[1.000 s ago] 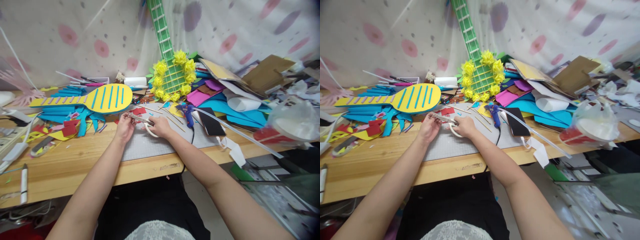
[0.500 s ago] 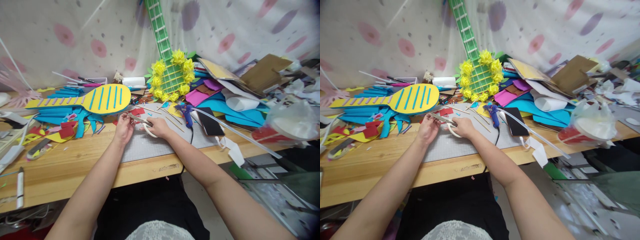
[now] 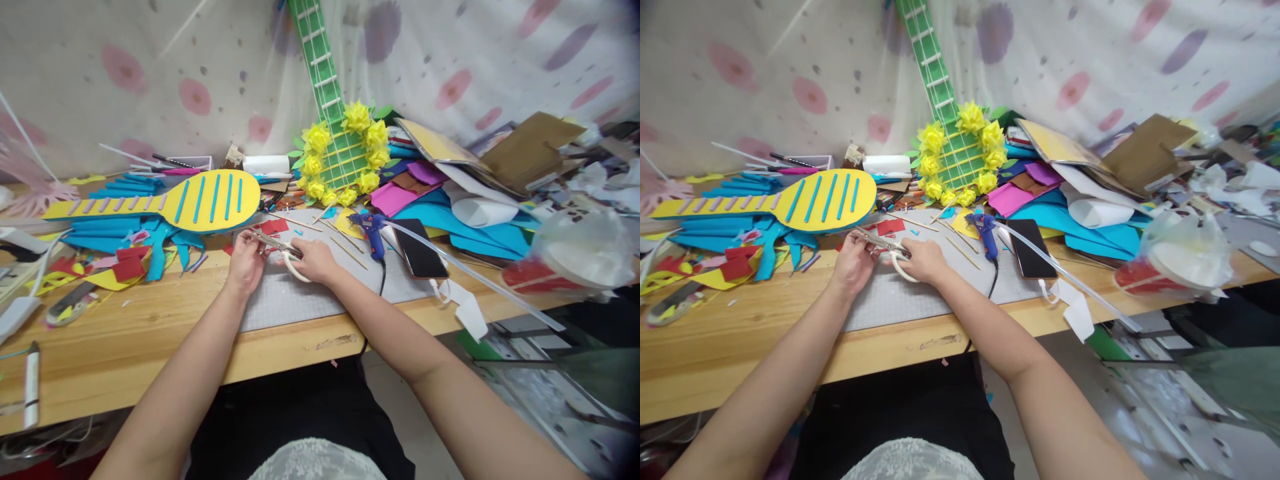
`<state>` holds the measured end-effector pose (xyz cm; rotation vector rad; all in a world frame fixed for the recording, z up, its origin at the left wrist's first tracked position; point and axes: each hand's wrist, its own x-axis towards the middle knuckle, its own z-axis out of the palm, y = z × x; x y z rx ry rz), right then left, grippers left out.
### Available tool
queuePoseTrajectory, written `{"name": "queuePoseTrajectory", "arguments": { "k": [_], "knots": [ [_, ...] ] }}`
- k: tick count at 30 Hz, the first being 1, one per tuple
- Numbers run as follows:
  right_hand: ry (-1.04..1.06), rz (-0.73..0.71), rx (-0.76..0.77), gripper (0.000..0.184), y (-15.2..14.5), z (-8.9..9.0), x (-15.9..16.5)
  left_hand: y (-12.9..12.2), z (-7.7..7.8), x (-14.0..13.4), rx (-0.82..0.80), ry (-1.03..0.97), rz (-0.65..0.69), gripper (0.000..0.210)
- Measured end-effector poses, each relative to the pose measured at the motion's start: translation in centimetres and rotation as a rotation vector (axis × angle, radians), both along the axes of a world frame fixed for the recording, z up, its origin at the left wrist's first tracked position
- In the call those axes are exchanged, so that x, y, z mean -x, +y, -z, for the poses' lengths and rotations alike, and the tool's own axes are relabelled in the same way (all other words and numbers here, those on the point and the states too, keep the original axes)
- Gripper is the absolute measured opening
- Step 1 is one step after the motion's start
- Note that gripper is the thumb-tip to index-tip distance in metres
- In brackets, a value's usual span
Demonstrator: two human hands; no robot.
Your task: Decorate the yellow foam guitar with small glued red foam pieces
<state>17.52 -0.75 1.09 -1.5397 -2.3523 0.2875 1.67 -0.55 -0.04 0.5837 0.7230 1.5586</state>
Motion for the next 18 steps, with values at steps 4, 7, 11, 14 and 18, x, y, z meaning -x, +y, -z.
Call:
{"name": "queuePoseTrajectory", "arguments": {
  "k": [4, 7, 11, 14, 18],
  "knots": [
    [-0.014, 0.019, -0.020, 0.050, 0.02, 0.10, 0.10, -0.05, -0.04, -0.12, -0.007, -0.003, -0.013, 0.024],
    [-0.011, 0.024, -0.037, 0.052, 0.11, 0.31, 0.27, -0.02, -0.06, -0.11, 0.005, -0.020, -0.026, 0.022],
    [-0.011, 0.037, -0.047, 0.053, 0.22, 0.52, 0.50, 0.08, -0.15, -0.07, 0.018, -0.030, -0.035, 0.020],
    [-0.012, 0.034, -0.028, 0.053, 0.22, 0.47, 0.57, 0.10, -0.24, -0.09, 0.033, -0.030, -0.033, 0.020],
    [-0.015, 0.005, 0.020, 0.051, 0.25, 0.24, 0.45, 0.00, -0.37, -0.15, 0.034, -0.032, -0.025, 0.022]
  ]
}}
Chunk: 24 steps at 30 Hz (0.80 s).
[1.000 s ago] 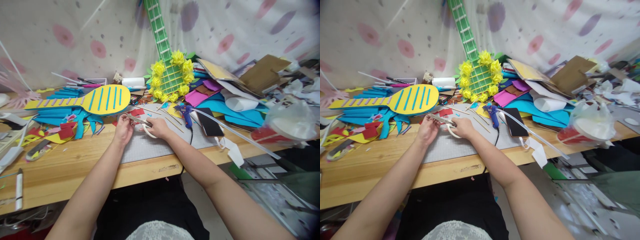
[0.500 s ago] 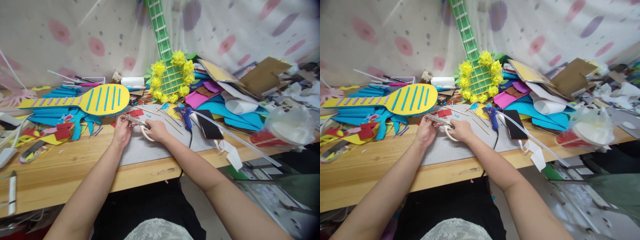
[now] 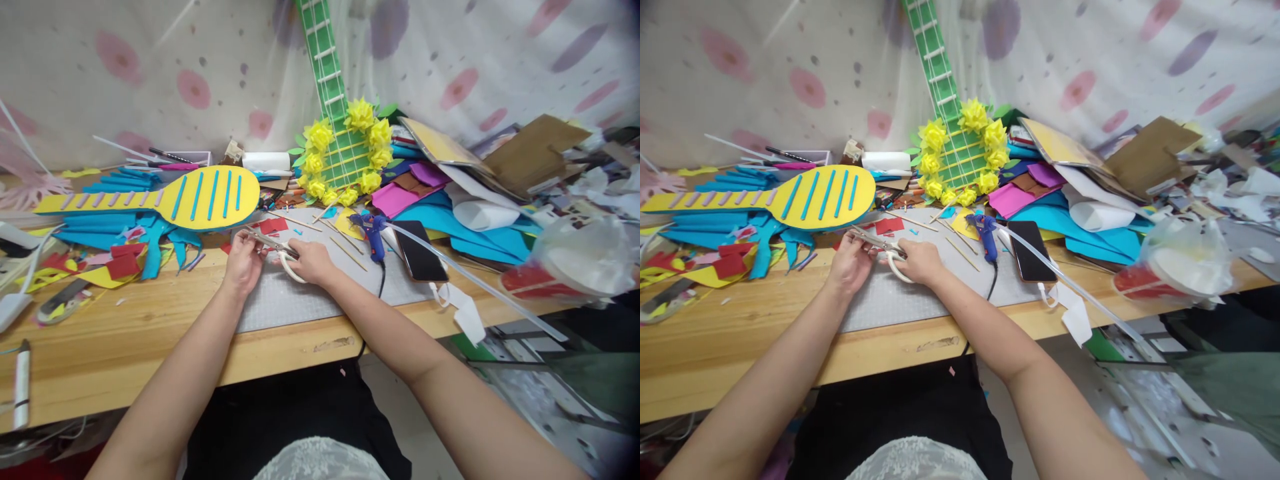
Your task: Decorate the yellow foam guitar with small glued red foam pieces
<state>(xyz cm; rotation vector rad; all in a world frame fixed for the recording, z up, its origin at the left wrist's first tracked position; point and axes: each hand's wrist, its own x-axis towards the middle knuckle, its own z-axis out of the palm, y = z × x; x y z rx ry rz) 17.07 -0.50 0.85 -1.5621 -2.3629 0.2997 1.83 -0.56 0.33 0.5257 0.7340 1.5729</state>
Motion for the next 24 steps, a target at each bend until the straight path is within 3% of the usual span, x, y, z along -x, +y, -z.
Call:
{"name": "queuePoseTrajectory", "arguments": {
  "k": [9, 24],
  "knots": [
    [-0.005, -0.012, 0.042, 0.050, 0.05, -0.38, -0.10, 0.01, 0.00, -0.04, 0.022, -0.028, -0.002, 0.021],
    [-0.013, 0.014, -0.028, 0.055, 0.00, 0.32, -0.17, -0.25, -0.14, -0.18, 0.026, -0.015, -0.007, 0.020]
  ]
}}
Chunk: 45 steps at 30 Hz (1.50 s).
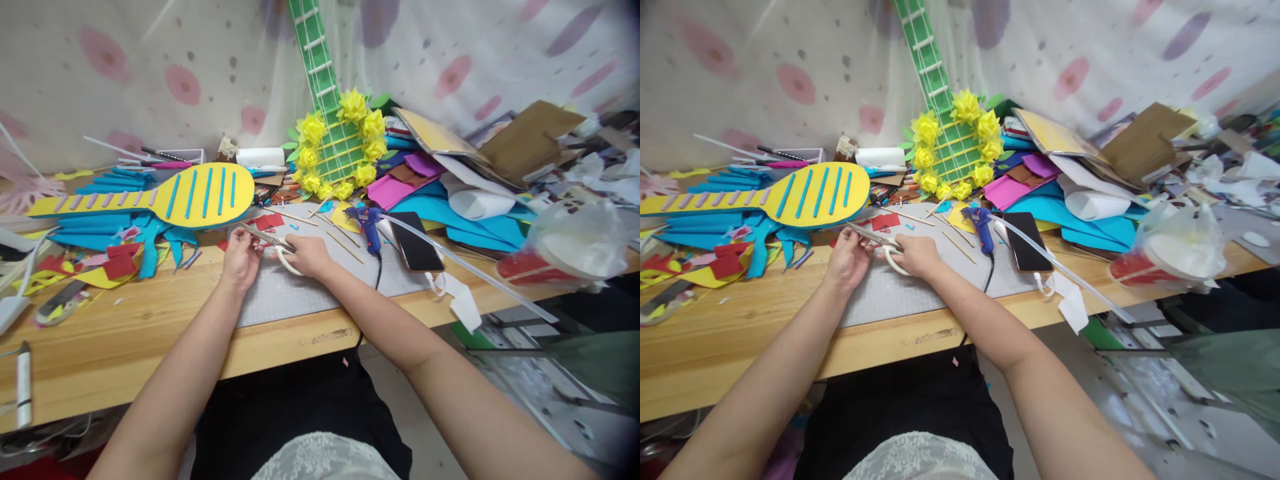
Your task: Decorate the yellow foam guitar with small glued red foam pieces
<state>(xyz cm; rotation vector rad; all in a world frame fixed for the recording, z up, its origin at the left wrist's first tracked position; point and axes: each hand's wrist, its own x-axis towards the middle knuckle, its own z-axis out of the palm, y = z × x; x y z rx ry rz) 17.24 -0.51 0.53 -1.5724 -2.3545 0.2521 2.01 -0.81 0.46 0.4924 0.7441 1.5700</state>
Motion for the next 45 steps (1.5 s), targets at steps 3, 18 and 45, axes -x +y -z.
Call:
{"name": "queuePoseTrajectory", "arguments": {
  "k": [3, 18, 45],
  "knots": [
    [-0.007, 0.016, 0.010, 0.056, 0.1, -0.1, 0.1, 0.1, -0.1, 0.0, 0.012, 0.007, 0.005, 0.021],
    [-0.094, 0.227, 0.015, 0.029, 1.0, -1.1, -4.2, 0.9, -1.4, 3.5, -0.025, 0.430, -0.464, 0.020],
    [0.248, 0.169, -0.085, 0.021, 1.3, -0.3, -3.2, 3.7, -2.2, 7.2, -0.062, 2.385, 0.365, 0.028]
  ]
}}
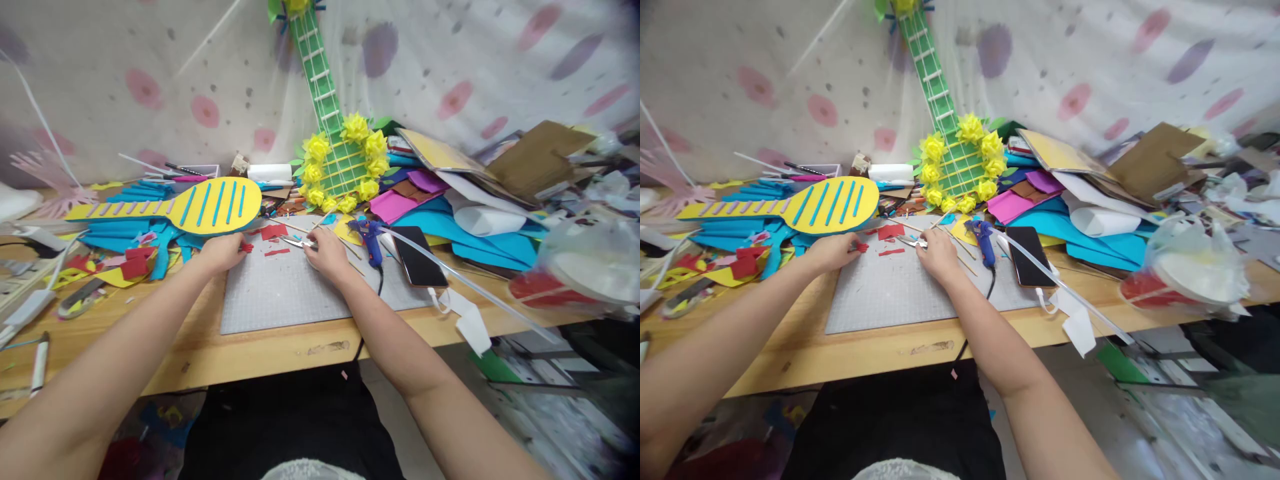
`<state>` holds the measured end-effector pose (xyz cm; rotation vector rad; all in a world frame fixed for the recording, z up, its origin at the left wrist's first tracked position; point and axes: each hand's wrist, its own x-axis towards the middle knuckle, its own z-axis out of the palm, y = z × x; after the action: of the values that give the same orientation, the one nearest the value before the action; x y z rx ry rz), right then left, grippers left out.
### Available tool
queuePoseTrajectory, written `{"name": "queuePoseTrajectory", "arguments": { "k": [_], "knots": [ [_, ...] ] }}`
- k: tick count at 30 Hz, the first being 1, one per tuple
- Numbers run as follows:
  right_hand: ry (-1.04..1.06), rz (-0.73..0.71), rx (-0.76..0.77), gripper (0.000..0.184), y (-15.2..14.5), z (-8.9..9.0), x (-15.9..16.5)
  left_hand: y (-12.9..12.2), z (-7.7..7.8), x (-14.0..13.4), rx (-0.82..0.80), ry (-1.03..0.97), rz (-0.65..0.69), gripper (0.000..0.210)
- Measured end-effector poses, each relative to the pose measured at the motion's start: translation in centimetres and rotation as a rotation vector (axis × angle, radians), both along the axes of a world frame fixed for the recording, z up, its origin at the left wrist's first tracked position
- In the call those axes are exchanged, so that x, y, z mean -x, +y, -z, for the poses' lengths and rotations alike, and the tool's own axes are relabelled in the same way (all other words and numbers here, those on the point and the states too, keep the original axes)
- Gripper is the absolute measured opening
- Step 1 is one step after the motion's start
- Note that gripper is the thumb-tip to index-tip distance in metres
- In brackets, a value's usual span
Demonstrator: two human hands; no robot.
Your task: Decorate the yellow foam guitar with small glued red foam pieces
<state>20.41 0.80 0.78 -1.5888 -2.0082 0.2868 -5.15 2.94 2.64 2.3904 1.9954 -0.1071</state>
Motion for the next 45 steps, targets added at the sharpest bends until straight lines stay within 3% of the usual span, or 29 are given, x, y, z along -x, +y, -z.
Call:
{"name": "queuePoseTrajectory", "arguments": {
  "k": [6, 22, 25, 29, 34, 38, 45],
  "knots": [
    [0.005, -0.007, -0.001, 0.020, 0.0, 0.3, 0.0, 0.9, -0.8, 0.1, 0.116, 0.043, 0.041, 0.035],
    [0.009, 0.001, 0.031, 0.018, 0.0, 0.3, 0.0, 0.7, -0.6, 0.9, 0.127, -0.157, 0.008, 0.042],
    [0.015, 0.004, 0.037, 0.018, -0.1, 0.2, 0.1, -0.1, -0.9, 1.3, 0.155, -0.306, -0.016, 0.045],
    [0.020, 0.006, 0.030, 0.019, 0.0, 0.4, 0.1, -1.1, -1.4, 1.8, 0.229, -0.565, -0.055, 0.025],
    [0.036, 0.000, -0.003, 0.018, 0.0, 0.8, 0.2, -2.2, -1.9, 2.2, 0.403, -0.921, -0.239, 0.019],
    [0.084, -0.005, -0.040, 0.015, -0.1, 0.8, 0.6, -2.5, -1.5, 2.8, 0.446, -1.195, -0.338, 0.013],
    [0.442, -0.020, 0.196, 0.017, 2.7, -0.5, 3.5, -2.5, -1.9, 4.5, 0.461, -1.393, -0.423, 0.016]
  ]
}}
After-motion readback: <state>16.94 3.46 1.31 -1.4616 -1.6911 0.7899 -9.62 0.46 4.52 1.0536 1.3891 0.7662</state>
